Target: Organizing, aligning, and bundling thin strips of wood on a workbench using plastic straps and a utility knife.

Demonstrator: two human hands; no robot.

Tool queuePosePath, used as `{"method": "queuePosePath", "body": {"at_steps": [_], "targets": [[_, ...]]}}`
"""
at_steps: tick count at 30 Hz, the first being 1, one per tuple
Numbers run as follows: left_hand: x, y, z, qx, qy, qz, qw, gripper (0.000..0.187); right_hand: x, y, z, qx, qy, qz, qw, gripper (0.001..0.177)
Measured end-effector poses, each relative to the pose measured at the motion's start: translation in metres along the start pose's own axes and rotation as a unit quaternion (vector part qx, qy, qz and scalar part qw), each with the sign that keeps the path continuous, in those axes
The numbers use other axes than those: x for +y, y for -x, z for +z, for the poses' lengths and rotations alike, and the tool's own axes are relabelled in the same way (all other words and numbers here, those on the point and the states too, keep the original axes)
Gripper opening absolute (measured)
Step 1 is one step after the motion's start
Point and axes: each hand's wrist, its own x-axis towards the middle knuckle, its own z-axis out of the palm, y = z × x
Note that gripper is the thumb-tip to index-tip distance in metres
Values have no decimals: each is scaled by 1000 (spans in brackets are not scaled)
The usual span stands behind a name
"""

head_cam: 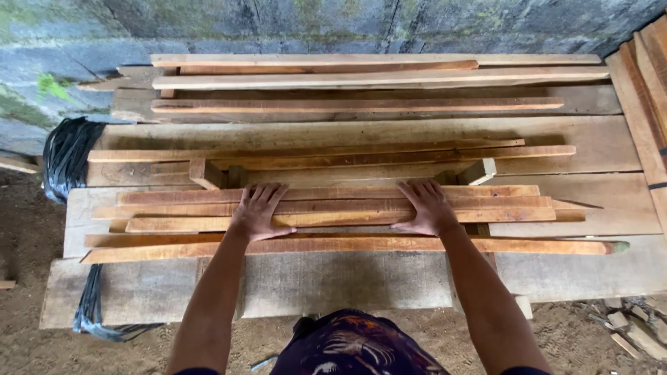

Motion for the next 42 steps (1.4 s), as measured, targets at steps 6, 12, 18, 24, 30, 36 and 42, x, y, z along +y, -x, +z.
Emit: {"method": "queuePosePath", "body": {"at_steps": [6, 12, 18, 24, 30, 36, 42], "targets": [[6, 3, 0, -14, -1, -20, 1000, 116, -7, 6, -10, -41, -20, 36, 998, 109], [27, 36, -7, -35, 108, -52, 992, 97, -27, 33, -11, -1, -41, 45, 998, 80], [32, 92, 34, 145, 112, 95, 979, 65, -43, 76, 16, 65, -45, -101, 992, 59], [31, 94, 56, 216, -17, 94, 972, 36, -26, 79, 41, 66, 20, -131, 989, 46], [26, 83, 57, 209, 6, 92, 974, 45, -27, 54, 10, 79, 1, -101, 992, 78], [22, 72, 39, 167, -9, 44, 985, 54, -17, 42, 3, 78, 26, -92, 992, 107], [23, 68, 18, 66, -10, -20, 998, 84, -21, 33, -2, 123, 11, -47, 991, 96]]}}
